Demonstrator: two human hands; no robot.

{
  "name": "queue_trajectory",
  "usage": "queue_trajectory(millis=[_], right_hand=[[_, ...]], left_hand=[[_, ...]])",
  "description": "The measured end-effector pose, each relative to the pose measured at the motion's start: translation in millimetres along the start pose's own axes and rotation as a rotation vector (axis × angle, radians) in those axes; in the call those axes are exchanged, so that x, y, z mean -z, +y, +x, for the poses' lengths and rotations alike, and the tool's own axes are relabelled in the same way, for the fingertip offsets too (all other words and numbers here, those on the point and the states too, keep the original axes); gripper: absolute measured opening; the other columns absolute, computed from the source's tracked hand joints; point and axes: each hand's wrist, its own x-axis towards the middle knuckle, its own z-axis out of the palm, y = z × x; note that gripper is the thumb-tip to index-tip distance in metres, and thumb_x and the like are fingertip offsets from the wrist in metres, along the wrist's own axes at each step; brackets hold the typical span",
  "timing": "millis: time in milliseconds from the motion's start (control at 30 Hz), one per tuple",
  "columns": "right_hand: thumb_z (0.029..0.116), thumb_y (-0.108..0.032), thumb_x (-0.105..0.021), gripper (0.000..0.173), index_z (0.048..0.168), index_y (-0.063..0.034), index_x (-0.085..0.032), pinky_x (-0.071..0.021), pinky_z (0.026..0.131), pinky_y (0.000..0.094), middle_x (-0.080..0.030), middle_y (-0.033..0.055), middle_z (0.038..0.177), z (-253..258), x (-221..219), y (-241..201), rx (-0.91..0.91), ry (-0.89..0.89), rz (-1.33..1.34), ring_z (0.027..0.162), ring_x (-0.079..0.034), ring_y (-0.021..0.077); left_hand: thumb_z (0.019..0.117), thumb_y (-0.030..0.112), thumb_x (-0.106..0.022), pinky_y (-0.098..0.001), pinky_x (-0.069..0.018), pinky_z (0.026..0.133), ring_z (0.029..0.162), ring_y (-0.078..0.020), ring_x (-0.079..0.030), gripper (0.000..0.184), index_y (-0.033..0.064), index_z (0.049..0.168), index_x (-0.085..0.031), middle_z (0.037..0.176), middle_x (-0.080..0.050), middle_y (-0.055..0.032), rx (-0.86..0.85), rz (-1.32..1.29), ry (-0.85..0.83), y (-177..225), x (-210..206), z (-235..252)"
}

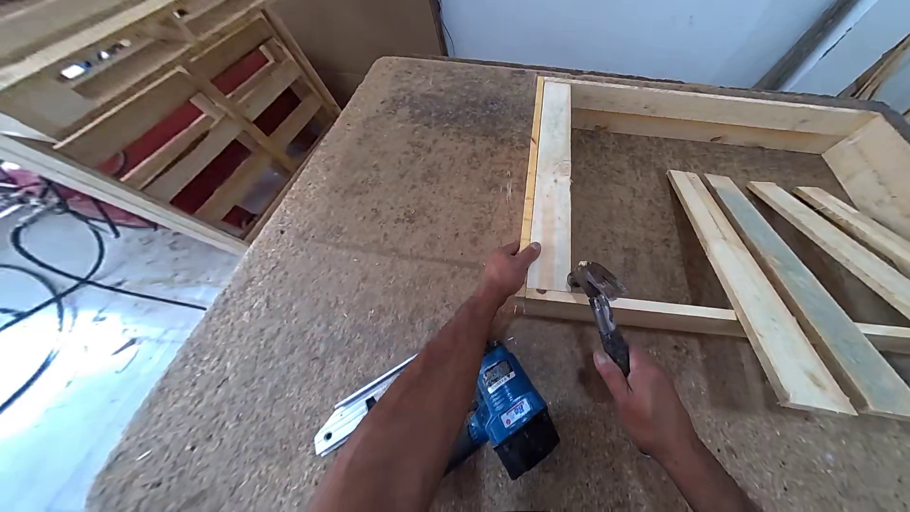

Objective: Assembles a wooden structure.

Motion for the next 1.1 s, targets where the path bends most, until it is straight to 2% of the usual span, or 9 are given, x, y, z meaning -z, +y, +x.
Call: queue_trajectory(millis=[67,167,233,300,367,433,533,900,1100], right_hand=[[0.0981,-0.068,-0.046,0.061,0.112,-0.0102,-0.063,-0.0555,0.065,0.0428,-0.062,0.0026,0.075,1.2,-0.5,1.1,-0.024,-0.053,-0.020,0.069,-0.064,0.0187],[0.0962,-0.068,-0.047,0.060,0.106,-0.0116,-0.065,-0.0548,0.055,0.0398,-0.059,-0.0008,0.068,-1.2,-7.9,8.1,0.031,0.039,0.163,0.057,-0.060,0.0157],[0.0999,-0.058,-0.049,0.053,0.105,-0.0083,-0.064,-0.0552,0.045,0.0381,-0.060,0.0021,0.064,-1.5,-13.2,8.4,0.017,0.056,0.488,0.047,-0.059,0.0183],[0.1086,-0.043,-0.038,0.046,0.107,-0.0011,-0.057,-0.0513,0.040,0.0342,-0.055,0.0067,0.065,5.8,-9.7,-1.2,-0.106,-0.008,0.958,0.043,-0.052,0.0182],[0.1110,-0.051,-0.025,0.053,0.101,-0.0056,-0.051,-0.0489,0.037,0.0282,-0.049,0.0025,0.061,21.7,-4.5,-11.0,-0.282,-0.069,1.379,0.040,-0.048,0.0119],[0.1086,-0.057,-0.028,0.055,0.097,-0.0076,-0.050,-0.0484,0.036,0.0261,-0.048,0.0019,0.060,36.9,-4.5,-10.0,-0.394,-0.168,1.568,0.039,-0.049,0.0109],[0.1087,-0.056,-0.031,0.054,0.101,-0.0060,-0.051,-0.0483,0.037,0.0252,-0.048,0.0024,0.063,40.4,-5.8,-1.5,-0.393,-0.392,1.535,0.042,-0.050,0.0108],[0.1093,-0.054,-0.031,0.051,0.103,-0.0068,-0.050,-0.0489,0.038,0.0277,-0.048,0.0028,0.063,30.0,-11.1,-14.3,-0.416,-0.316,1.408,0.042,-0.049,0.0121],[0.1044,-0.052,-0.043,0.050,0.111,-0.0051,-0.058,-0.0529,0.045,0.0355,-0.056,0.0051,0.068,-1.8,-1.4,10.9,-0.065,-0.202,0.733,0.048,-0.054,0.0184]], left_hand=[[0.1009,0.056,-0.056,-0.0565,-0.0560,0.091,0.100,-0.0274,-0.072,0.050,0.0134,0.123,-0.071,0.106,-0.075,-0.0123,-0.001,-0.010,-0.003,-1.1,-0.5,-1.2],[0.1012,0.057,-0.055,-0.0569,-0.0559,0.090,0.099,-0.0271,-0.072,0.050,0.0145,0.123,-0.071,0.105,-0.075,-0.0118,-0.009,0.005,-0.010,0.1,0.0,1.9],[0.1012,0.058,-0.054,-0.0570,-0.0562,0.089,0.098,-0.0275,-0.072,0.051,0.0146,0.121,-0.072,0.104,-0.075,-0.0118,-0.004,0.018,-0.007,-2.1,0.0,1.4],[0.1020,0.057,-0.053,-0.0563,-0.0565,0.089,0.097,-0.0268,-0.072,0.050,0.0142,0.121,-0.072,0.103,-0.075,-0.0117,-0.013,0.023,-0.010,-1.7,0.3,2.3],[0.1027,0.056,-0.052,-0.0549,-0.0575,0.088,0.095,-0.0257,-0.073,0.050,0.0138,0.119,-0.072,0.102,-0.075,-0.0113,-0.026,0.019,-0.010,-1.0,-0.2,2.9],[0.1033,0.056,-0.051,-0.0543,-0.0574,0.088,0.095,-0.0254,-0.073,0.050,0.0130,0.119,-0.072,0.102,-0.075,-0.0114,-0.030,0.019,-0.012,-0.5,-0.7,1.7],[0.1044,0.054,-0.050,-0.0536,-0.0570,0.088,0.095,-0.0250,-0.072,0.050,0.0113,0.118,-0.071,0.101,-0.075,-0.0115,-0.039,0.027,-0.008,2.8,-1.1,-0.8],[0.1047,0.054,-0.050,-0.0550,-0.0558,0.090,0.098,-0.0266,-0.072,0.050,0.0116,0.119,-0.071,0.103,-0.075,-0.0124,-0.036,0.035,0.003,3.3,-3.0,-4.3],[0.1046,0.057,-0.047,-0.0608,-0.0517,0.095,0.106,-0.0327,-0.069,0.055,0.0110,0.124,-0.070,0.110,-0.073,-0.0167,-0.035,0.079,0.008,5.1,-2.5,-7.9]])
